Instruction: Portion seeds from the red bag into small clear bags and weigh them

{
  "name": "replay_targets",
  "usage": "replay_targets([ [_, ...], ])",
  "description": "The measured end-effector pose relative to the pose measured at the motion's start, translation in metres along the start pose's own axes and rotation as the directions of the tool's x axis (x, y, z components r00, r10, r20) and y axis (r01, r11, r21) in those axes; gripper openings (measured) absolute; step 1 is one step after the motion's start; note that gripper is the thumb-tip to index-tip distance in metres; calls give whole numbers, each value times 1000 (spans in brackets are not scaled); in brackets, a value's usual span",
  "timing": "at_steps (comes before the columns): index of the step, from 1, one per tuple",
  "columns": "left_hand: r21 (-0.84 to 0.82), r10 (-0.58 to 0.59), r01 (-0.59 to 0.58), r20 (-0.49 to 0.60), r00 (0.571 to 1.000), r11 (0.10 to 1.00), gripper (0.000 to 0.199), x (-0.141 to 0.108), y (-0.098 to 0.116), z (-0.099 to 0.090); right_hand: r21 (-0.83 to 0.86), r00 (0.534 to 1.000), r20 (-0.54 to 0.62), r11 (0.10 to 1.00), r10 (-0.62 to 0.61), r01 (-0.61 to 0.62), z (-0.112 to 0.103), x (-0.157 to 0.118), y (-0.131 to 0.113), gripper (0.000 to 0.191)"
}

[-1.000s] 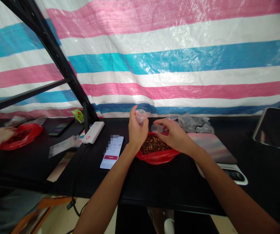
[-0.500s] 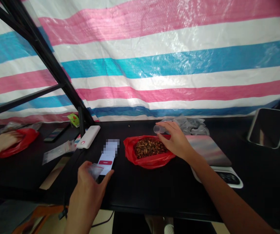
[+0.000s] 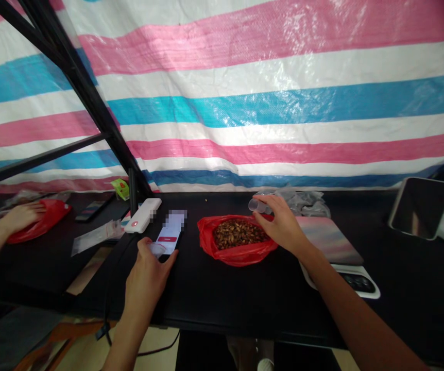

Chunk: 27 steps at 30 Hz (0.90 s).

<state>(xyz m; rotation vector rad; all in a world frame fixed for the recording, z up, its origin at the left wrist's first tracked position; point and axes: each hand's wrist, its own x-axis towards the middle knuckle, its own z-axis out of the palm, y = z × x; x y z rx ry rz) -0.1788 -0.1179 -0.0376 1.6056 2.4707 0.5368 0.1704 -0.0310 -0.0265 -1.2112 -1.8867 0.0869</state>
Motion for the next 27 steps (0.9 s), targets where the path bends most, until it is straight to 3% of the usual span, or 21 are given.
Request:
replay_targets([
  [4,-17,83,-83,22,996,996,68,25,-5,3,6,1000,-4,1000,-9,9,0,1,2,36],
  [7,-70,167,-172,-73,983,983,73,30,-2,6,25,1000,-17,1000,-5,5,-3,1,2,37],
  [10,-216,252,-292,-195,948,932,71,23,21,2,78,1000,22,997,-13,11,-10,1,-1,41],
  [13,-439,374,-414,-180,910,798,71,9,60,-12,102,989,128,993,-68,55,-18,-2,-8,41],
  [15,-496,462,-477,-162,872,726,66,1,87,-25,95,976,208,994,-64,44,-22,-5,-15,46],
  [17,-456,543,-535,-125,830,712,60,1,110,-33,77,963,269,997,-4,-18,-22,-8,-22,54],
  [18,-402,614,-590,-82,785,700,55,5,119,-35,54,955,296,998,23,-41,-22,-9,-25,54],
  [21,-300,752,-701,98,652,647,45,37,139,-23,-78,933,358,997,40,-13,-19,-11,-28,35],
  [22,-297,758,-703,145,636,646,39,53,143,-15,-125,927,372,992,39,8,-18,-11,-28,31],
  [25,-180,623,-607,49,781,774,32,104,148,16,-210,926,371,978,70,10,-16,-10,-25,31],
  [27,-89,548,-543,63,834,835,35,130,147,35,-223,928,363,975,90,-8,-15,-10,-22,32],
])
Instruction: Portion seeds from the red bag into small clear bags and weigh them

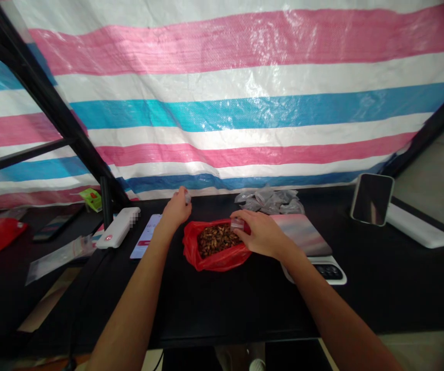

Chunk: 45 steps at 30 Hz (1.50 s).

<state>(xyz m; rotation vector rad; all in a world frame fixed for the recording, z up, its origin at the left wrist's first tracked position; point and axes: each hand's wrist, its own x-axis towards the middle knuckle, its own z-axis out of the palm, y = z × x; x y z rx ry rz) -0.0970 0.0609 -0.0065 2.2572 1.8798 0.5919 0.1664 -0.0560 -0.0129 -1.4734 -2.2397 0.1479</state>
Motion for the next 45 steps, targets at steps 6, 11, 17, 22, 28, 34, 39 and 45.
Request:
replay_targets([
  [6,37,-28,28,1,1000,999,34,19,-21,32,30,998,-46,998,51,-50,7,1,0,37],
  [11,21,15,-15,14,1000,1000,30,16,-22,44,53,995,-56,996,79,-76,7,3,1,38],
  [17,-78,11,-12,-8,1000,997,31,13,-16,26,93,991,-97,992,94,-85,5,3,2,37],
  [22,-543,309,-243,32,951,804,35,-20,28,-24,149,990,-133,989,43,-22,1,4,0,38],
  [28,-416,476,-374,176,861,829,22,-60,57,-31,243,993,-111,970,45,-17,-6,1,3,47],
  [34,-69,193,-188,70,979,980,30,-74,41,-28,210,999,29,977,20,-26,-13,-4,7,31],
  [39,-97,97,-80,180,979,992,38,-95,34,-24,159,995,92,987,-39,24,-12,-7,7,30],
  [45,-138,85,-49,272,959,989,36,-68,29,-9,74,993,75,993,-95,90,-9,-5,5,27],
])
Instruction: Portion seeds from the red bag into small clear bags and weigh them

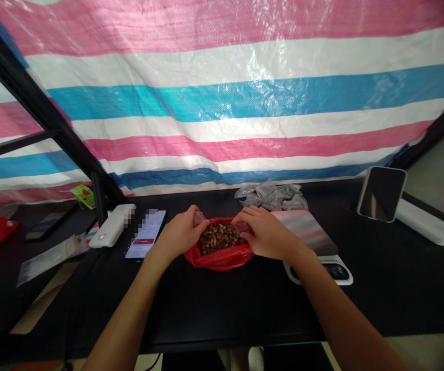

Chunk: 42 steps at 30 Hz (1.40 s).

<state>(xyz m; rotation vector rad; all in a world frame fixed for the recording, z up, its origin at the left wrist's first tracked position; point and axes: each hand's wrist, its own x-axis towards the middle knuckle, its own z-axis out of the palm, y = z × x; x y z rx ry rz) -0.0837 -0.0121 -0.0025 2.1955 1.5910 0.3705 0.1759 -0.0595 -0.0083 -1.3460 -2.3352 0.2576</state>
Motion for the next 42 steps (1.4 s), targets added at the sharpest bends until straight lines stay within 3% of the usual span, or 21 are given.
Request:
replay_targets([
  [4,-154,206,-181,164,965,971,31,17,0,-5,-75,1000,0,997,-11,11,4,1,-1,22],
  [6,-288,241,-174,217,946,942,31,16,-1,-2,-87,1000,2,996,-10,10,7,2,-3,23],
  [11,-609,209,-14,251,945,793,35,11,-1,14,-124,1000,6,992,-1,2,17,4,-9,25],
  [14,-710,129,60,210,969,702,38,14,0,20,-105,1000,-4,994,29,-29,23,6,-12,28],
  [19,-796,0,138,171,985,589,40,20,-4,23,54,998,-19,997,60,-59,31,8,-12,38],
  [27,-848,-44,161,162,986,505,42,20,-5,24,240,993,-51,967,103,-88,36,10,-12,35],
  [33,-888,-46,175,172,984,425,42,21,-2,22,260,996,-67,964,65,-45,39,12,-14,39],
  [35,-886,-46,155,151,988,437,40,22,-2,23,235,995,-68,971,69,-51,39,12,-14,38],
  [37,-850,-59,98,79,995,517,39,24,-3,25,196,994,-68,978,80,-66,40,12,-14,37],
  [40,-683,-67,-59,-157,985,728,39,25,-6,25,154,992,-81,984,99,-86,39,13,-15,35],
  [42,-522,-25,-161,-331,943,838,46,24,-8,22,151,990,-93,984,107,-93,38,14,-15,35],
])
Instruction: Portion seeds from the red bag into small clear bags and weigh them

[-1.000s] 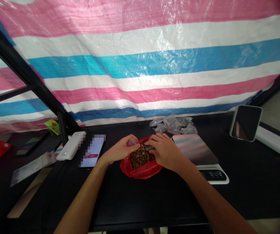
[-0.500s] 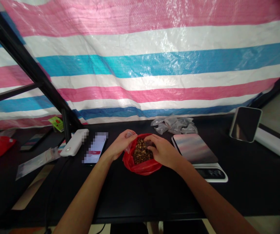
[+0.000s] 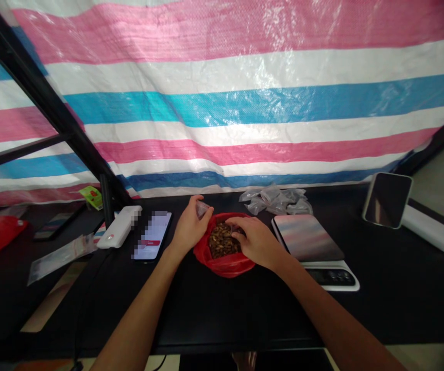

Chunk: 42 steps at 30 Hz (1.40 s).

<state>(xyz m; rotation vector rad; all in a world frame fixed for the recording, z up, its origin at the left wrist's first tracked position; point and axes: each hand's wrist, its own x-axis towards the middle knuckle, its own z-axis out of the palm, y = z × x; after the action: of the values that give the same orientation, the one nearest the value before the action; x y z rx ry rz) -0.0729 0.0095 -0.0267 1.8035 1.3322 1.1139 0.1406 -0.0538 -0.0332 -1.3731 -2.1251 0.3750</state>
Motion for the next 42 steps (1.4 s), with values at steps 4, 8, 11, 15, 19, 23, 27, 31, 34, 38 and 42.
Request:
replay_targets([
  [4,-5,120,-120,22,992,993,57,-1,5,-10,24,999,-26,1000,21,-20,-4,1,2,34],
  [8,-23,162,-161,225,961,987,36,-3,12,-14,84,990,-114,994,82,-72,-9,2,7,35],
  [11,46,188,-210,287,939,977,40,-5,14,-11,154,978,-173,984,114,-87,-12,2,8,37],
  [15,101,231,-285,365,902,953,46,-8,15,-3,210,968,-251,977,28,26,-14,1,3,36],
  [19,98,270,-331,388,881,939,47,-12,15,5,175,965,-253,978,-70,117,-12,1,-2,36],
  [23,104,285,-354,407,868,929,55,-15,13,9,175,956,-273,972,-104,155,-12,1,-4,37],
  [27,23,235,-263,378,895,965,51,-18,14,13,167,951,-277,967,-139,190,-13,-1,-5,32],
  [31,-124,131,-88,404,905,988,40,-19,19,14,156,938,-302,962,-169,224,-13,-2,-3,39],
  [34,-192,126,-46,428,895,980,43,-19,21,13,178,935,-284,946,-213,270,-14,-3,-3,50],
  [38,-288,140,-5,449,883,958,48,-18,20,13,197,927,-298,935,-229,295,-13,-3,-8,51],
  [42,-337,135,38,473,871,941,40,-16,22,8,181,922,-363,960,-137,214,-11,-2,-10,41],
])
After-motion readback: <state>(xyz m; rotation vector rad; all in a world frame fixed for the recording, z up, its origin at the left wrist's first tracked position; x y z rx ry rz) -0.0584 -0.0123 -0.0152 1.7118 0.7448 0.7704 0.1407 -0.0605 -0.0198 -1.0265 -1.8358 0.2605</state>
